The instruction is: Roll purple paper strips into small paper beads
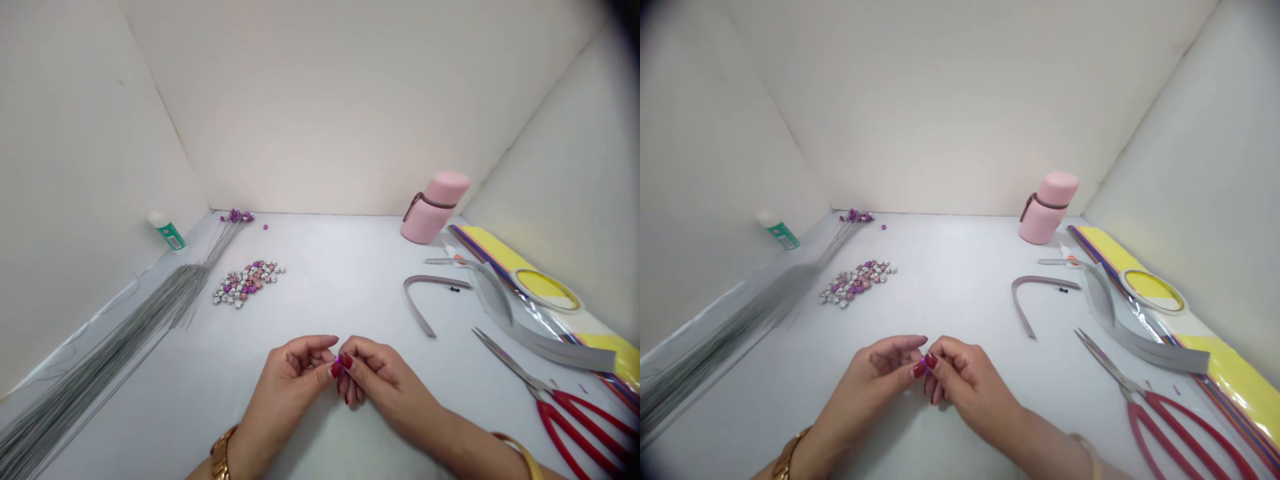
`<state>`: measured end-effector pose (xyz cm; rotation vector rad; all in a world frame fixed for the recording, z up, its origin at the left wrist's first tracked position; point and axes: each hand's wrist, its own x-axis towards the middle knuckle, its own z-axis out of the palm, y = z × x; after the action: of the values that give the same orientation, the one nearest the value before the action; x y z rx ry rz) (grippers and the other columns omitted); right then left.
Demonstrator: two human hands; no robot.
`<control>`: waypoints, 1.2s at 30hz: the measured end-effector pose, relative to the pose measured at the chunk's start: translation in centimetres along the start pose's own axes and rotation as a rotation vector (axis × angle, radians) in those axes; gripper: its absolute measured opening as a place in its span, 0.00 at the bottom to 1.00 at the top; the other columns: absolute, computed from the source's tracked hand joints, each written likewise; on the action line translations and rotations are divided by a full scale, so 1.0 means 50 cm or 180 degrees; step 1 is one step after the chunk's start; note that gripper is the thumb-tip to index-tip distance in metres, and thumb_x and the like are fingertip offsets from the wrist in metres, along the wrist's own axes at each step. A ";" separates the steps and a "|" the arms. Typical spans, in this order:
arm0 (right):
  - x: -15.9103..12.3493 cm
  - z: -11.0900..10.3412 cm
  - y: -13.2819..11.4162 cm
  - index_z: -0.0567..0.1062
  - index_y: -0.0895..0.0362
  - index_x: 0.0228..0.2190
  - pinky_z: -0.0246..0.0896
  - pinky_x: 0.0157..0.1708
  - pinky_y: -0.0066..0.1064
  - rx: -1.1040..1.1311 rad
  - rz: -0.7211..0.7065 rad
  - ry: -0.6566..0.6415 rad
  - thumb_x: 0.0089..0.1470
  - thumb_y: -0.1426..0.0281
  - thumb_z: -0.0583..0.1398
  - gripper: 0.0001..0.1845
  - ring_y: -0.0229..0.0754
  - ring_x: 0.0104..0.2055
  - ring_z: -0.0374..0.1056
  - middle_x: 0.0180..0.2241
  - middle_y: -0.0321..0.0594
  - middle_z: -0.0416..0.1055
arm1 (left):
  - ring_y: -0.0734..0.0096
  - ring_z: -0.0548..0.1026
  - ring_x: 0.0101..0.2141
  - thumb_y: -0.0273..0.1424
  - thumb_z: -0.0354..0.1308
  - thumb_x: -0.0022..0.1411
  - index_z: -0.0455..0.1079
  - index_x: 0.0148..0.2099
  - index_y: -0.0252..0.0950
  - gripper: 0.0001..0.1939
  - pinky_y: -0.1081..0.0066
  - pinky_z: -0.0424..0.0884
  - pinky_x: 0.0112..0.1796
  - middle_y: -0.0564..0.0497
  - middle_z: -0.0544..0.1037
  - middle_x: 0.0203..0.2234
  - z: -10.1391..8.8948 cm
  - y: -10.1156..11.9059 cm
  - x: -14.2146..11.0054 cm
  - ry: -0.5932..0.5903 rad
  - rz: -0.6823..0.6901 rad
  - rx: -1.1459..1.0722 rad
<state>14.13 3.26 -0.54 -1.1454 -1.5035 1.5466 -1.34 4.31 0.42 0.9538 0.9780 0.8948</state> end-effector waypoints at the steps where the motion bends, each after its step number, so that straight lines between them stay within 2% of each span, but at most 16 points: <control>1: 0.001 0.000 0.000 0.65 0.58 0.26 0.57 0.23 0.25 0.0055 0.0003 -0.0001 0.56 0.63 0.50 0.13 0.33 0.21 0.61 0.19 0.34 0.65 | 0.73 0.71 0.25 0.27 0.61 0.49 0.72 0.37 0.33 0.10 0.74 0.66 0.30 0.52 0.75 0.21 0.000 0.002 0.001 -0.0087 -0.0034 -0.0017; 5: 0.003 -0.001 0.000 0.65 0.59 0.24 0.55 0.20 0.23 0.0353 0.0165 -0.0020 0.54 0.62 0.53 0.14 0.31 0.19 0.61 0.18 0.33 0.65 | 0.71 0.71 0.26 0.28 0.57 0.53 0.74 0.36 0.32 0.08 0.71 0.66 0.33 0.50 0.75 0.22 0.002 0.010 0.001 -0.0468 -0.0026 0.0037; 10: 0.005 0.001 0.005 0.65 0.60 0.23 0.50 0.16 0.21 0.0815 0.0459 0.0039 0.53 0.60 0.54 0.15 0.29 0.15 0.59 0.16 0.32 0.66 | 0.68 0.72 0.26 0.28 0.55 0.56 0.73 0.32 0.32 0.07 0.68 0.66 0.34 0.49 0.75 0.21 0.007 0.012 -0.004 -0.0701 0.0005 -0.0130; 12: 0.006 0.004 0.007 0.65 0.60 0.23 0.49 0.15 0.20 0.0877 0.0513 0.0031 0.53 0.59 0.53 0.16 0.29 0.14 0.58 0.16 0.32 0.66 | 0.68 0.73 0.25 0.28 0.54 0.56 0.72 0.31 0.31 0.07 0.67 0.66 0.33 0.49 0.75 0.20 0.009 0.008 -0.004 -0.0746 -0.0041 -0.0300; 14: 0.005 0.007 0.007 0.64 0.59 0.23 0.51 0.16 0.21 0.0797 0.0452 0.0068 0.54 0.59 0.52 0.17 0.29 0.15 0.59 0.17 0.33 0.66 | 0.68 0.72 0.23 0.28 0.55 0.55 0.71 0.30 0.31 0.06 0.68 0.66 0.31 0.50 0.74 0.18 0.012 0.001 -0.003 -0.0613 -0.0045 -0.0409; 19: -0.002 0.014 0.002 0.63 0.58 0.30 0.56 0.23 0.24 0.0040 -0.0165 0.0167 0.58 0.62 0.48 0.13 0.33 0.22 0.61 0.20 0.33 0.65 | 0.72 0.71 0.21 0.28 0.59 0.52 0.69 0.29 0.31 0.04 0.71 0.65 0.27 0.52 0.73 0.17 0.015 -0.014 -0.001 0.0005 -0.0081 -0.0550; 25: -0.008 0.013 -0.001 0.64 0.56 0.34 0.60 0.28 0.25 -0.0694 -0.0555 0.0172 0.59 0.68 0.47 0.08 0.35 0.27 0.64 0.25 0.35 0.67 | 0.75 0.70 0.23 0.27 0.60 0.50 0.68 0.26 0.31 0.05 0.74 0.65 0.29 0.52 0.73 0.18 0.020 -0.015 -0.006 0.0305 -0.0358 -0.0791; 30: -0.010 0.005 -0.008 0.67 0.54 0.38 0.62 0.34 0.28 -0.1625 -0.0919 0.0239 0.57 0.74 0.49 0.10 0.37 0.33 0.67 0.32 0.38 0.71 | 0.77 0.69 0.24 0.27 0.59 0.51 0.69 0.27 0.30 0.05 0.76 0.63 0.30 0.51 0.74 0.20 0.018 -0.014 -0.008 0.0326 -0.0415 -0.0799; 36: -0.007 0.001 0.001 0.68 0.57 0.41 0.65 0.33 0.32 -0.2598 -0.1379 0.0336 0.58 0.72 0.48 0.13 0.42 0.32 0.69 0.31 0.43 0.73 | 0.75 0.69 0.25 0.28 0.58 0.52 0.69 0.27 0.31 0.05 0.74 0.63 0.31 0.50 0.74 0.20 0.015 -0.017 -0.008 0.0263 -0.0403 -0.0804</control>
<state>14.24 2.90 -0.55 -1.1708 -2.2065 0.5617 -0.58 3.50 -0.09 0.6386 0.9581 0.9313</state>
